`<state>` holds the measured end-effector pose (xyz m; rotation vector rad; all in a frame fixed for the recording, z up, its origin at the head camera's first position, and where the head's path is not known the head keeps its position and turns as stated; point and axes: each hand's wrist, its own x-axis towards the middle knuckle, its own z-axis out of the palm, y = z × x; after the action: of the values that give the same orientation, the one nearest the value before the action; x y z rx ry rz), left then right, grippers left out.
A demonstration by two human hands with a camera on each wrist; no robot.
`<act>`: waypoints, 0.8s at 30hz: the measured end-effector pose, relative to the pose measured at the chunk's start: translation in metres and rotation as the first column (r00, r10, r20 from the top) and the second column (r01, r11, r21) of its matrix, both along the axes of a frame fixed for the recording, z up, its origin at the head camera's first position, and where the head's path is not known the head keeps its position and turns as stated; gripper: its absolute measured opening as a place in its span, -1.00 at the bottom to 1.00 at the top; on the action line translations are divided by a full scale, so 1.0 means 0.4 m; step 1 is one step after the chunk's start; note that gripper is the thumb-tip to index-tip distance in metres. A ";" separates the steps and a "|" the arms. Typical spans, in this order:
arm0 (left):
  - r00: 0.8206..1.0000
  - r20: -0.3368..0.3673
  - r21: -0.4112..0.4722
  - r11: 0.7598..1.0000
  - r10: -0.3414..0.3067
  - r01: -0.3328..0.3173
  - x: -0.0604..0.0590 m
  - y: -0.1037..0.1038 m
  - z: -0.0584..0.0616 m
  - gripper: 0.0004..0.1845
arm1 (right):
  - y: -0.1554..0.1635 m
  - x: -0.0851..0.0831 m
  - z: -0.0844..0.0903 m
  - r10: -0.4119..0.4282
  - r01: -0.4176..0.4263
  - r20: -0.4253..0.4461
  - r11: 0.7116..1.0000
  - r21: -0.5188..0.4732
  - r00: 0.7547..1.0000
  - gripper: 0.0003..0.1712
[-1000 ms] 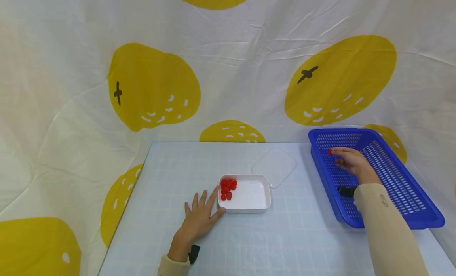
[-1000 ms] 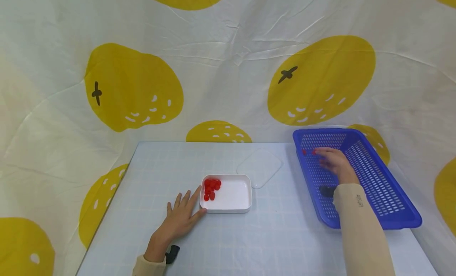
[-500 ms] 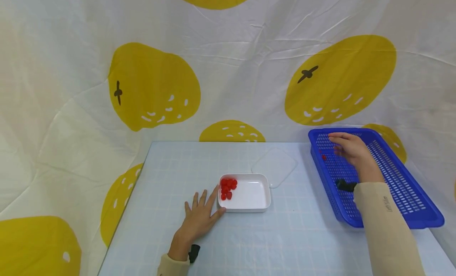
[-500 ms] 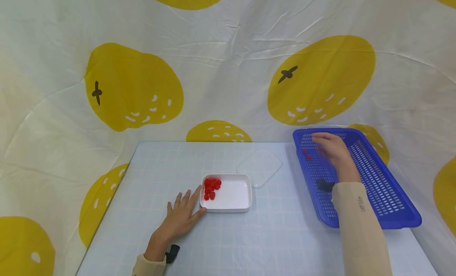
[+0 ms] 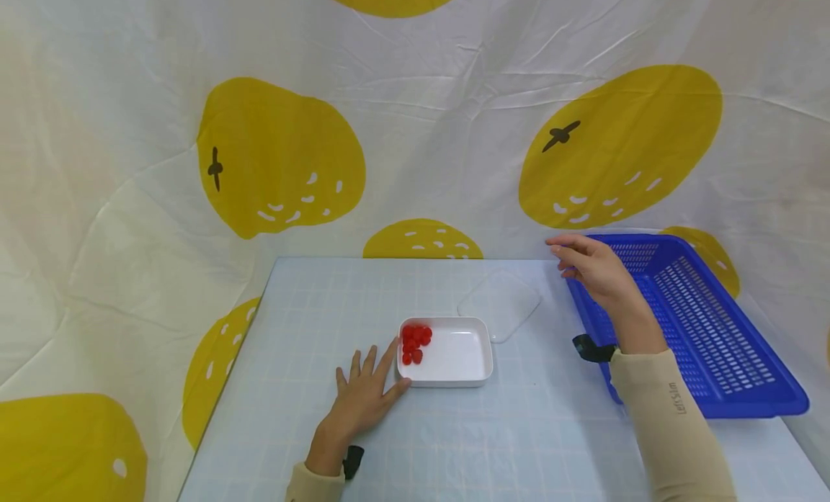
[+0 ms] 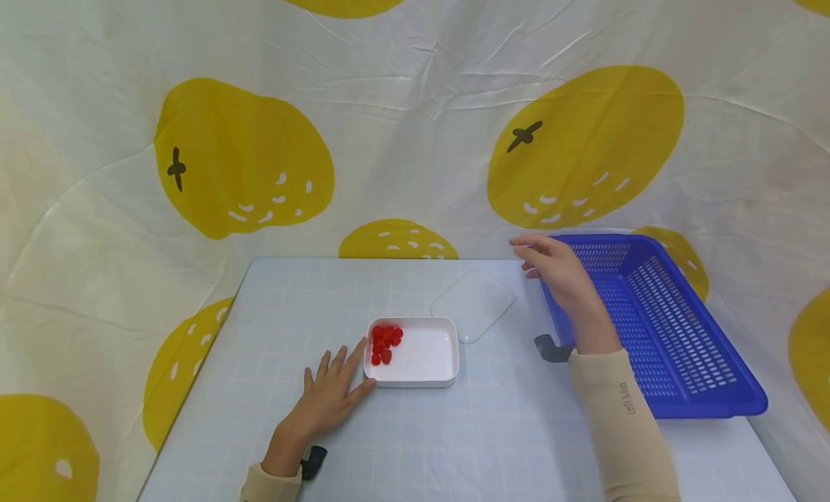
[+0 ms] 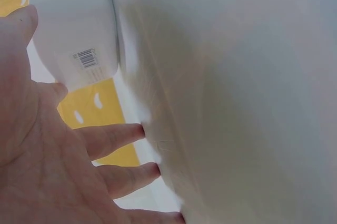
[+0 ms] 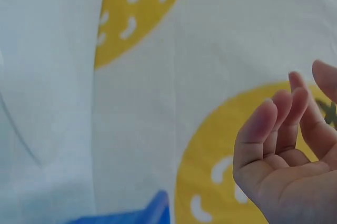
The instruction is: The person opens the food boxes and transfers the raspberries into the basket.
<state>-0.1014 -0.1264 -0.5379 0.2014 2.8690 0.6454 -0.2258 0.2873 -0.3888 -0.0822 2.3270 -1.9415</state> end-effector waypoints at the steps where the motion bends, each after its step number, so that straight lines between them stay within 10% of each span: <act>1: 1.000 0.000 0.003 1.000 -0.001 0.001 0.000 0.000 0.000 -0.12 | -0.017 0.004 -0.004 0.009 -0.009 -0.008 1.000 -0.001 1.000 -0.74; 12: 1.000 -0.003 -0.008 1.000 0.011 -0.011 0.001 0.002 0.001 -0.11 | -0.185 0.038 -0.090 0.114 -0.121 -0.075 0.988 -0.092 0.991 -0.62; 24: 1.000 0.001 -0.017 1.000 0.014 -0.014 -0.003 0.005 -0.003 -0.10 | -0.359 0.077 -0.202 0.230 -0.230 0.038 0.973 -0.024 0.972 -0.66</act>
<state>-0.1025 -0.1245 -0.5392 0.1782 2.8765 0.6230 -0.1950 0.1437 -0.4695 -0.2971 2.1642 -1.8345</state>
